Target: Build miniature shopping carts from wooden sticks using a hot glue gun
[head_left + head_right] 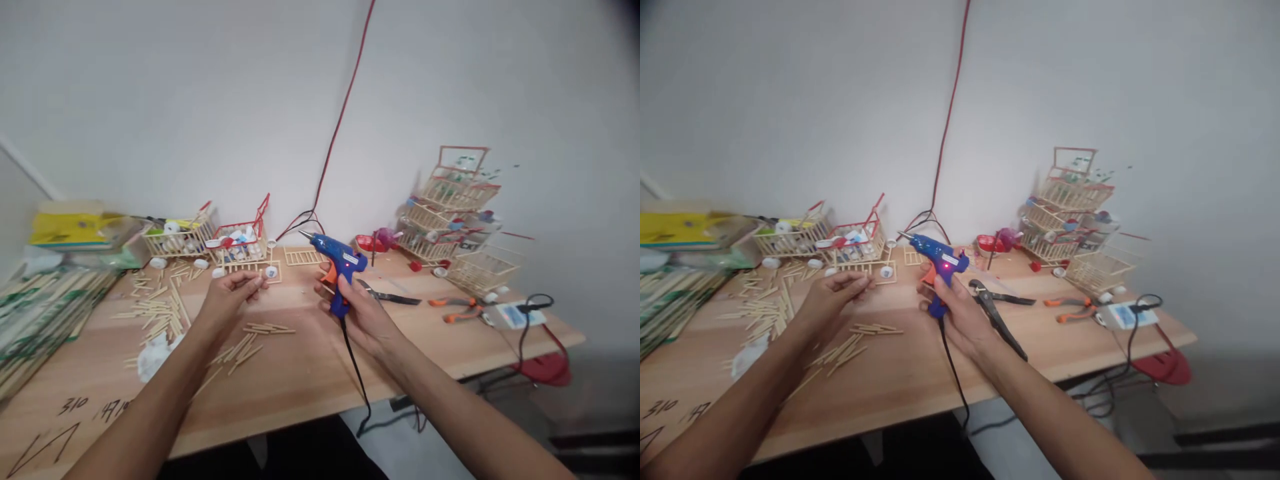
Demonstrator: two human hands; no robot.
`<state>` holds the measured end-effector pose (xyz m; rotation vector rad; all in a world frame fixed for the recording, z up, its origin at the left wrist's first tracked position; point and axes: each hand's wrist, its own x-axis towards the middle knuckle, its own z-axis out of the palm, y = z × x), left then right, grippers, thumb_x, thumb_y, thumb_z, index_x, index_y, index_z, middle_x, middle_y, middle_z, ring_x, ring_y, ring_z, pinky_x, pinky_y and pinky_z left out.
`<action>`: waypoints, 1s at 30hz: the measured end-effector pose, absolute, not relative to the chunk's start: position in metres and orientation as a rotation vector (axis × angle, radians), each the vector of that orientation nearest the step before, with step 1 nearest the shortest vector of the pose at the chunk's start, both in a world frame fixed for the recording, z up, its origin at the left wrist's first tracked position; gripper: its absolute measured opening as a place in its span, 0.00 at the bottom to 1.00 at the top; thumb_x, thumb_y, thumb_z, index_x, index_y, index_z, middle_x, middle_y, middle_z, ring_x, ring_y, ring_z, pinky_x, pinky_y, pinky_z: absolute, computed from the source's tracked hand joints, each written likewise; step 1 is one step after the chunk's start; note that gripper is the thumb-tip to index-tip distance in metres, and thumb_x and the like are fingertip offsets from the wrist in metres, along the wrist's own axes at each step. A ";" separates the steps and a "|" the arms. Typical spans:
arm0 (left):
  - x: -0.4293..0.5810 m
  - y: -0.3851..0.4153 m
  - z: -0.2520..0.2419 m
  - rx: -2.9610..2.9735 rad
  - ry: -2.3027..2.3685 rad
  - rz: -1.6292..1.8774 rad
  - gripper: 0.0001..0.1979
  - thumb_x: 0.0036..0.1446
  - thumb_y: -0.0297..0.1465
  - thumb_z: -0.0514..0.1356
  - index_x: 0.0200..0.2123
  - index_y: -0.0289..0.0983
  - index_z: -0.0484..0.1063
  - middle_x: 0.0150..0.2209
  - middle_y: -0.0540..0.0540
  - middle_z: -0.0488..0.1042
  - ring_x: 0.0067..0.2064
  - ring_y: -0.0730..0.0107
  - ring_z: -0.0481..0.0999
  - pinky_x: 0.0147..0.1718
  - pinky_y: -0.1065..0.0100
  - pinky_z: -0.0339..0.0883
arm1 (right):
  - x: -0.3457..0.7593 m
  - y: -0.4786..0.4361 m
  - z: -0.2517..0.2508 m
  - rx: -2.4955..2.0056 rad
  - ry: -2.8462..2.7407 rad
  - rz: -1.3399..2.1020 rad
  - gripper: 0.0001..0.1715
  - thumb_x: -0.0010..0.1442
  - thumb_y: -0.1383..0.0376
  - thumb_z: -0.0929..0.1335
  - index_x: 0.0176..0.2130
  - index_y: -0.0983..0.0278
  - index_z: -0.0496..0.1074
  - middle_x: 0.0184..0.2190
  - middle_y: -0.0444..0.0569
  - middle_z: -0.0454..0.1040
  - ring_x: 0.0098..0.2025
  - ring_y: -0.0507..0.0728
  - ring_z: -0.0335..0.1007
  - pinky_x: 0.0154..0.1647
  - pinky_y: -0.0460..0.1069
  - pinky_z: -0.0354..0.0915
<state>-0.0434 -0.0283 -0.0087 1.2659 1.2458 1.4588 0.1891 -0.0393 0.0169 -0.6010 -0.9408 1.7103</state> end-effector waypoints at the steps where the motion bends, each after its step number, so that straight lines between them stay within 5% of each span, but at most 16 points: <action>1: -0.044 -0.028 -0.008 1.272 1.258 1.469 0.12 0.47 0.39 0.69 0.32 0.37 0.80 0.27 0.49 0.77 0.26 0.75 0.67 0.28 0.72 0.59 | 0.183 -0.033 0.020 -0.569 -1.041 1.678 0.18 0.54 0.57 0.74 0.44 0.59 0.72 0.46 0.49 0.72 0.42 0.54 0.71 0.30 0.45 0.64; 4: -0.045 -0.028 -0.007 1.284 1.304 1.516 0.11 0.45 0.38 0.70 0.30 0.37 0.80 0.25 0.50 0.76 0.26 0.75 0.66 0.28 0.72 0.59 | 0.174 -0.015 0.022 -0.510 -1.375 1.487 0.17 0.59 0.55 0.70 0.46 0.59 0.72 0.48 0.52 0.73 0.41 0.56 0.72 0.29 0.47 0.64; 11: -0.045 -0.025 -0.011 1.300 1.388 1.599 0.11 0.44 0.37 0.70 0.30 0.37 0.80 0.30 0.48 0.80 0.32 0.69 0.73 0.35 0.69 0.64 | 0.178 0.002 -0.003 -0.773 -1.598 1.216 0.22 0.61 0.48 0.66 0.39 0.65 0.69 0.32 0.49 0.73 0.23 0.49 0.63 0.24 0.46 0.60; 30: -0.039 -0.028 -0.011 1.504 1.522 1.590 0.07 0.50 0.35 0.67 0.31 0.38 0.81 0.33 0.47 0.81 0.35 0.65 0.76 0.38 0.66 0.67 | 0.185 -0.003 -0.013 -0.998 -1.729 1.143 0.27 0.61 0.43 0.63 0.36 0.65 0.70 0.23 0.45 0.69 0.21 0.49 0.58 0.20 0.45 0.54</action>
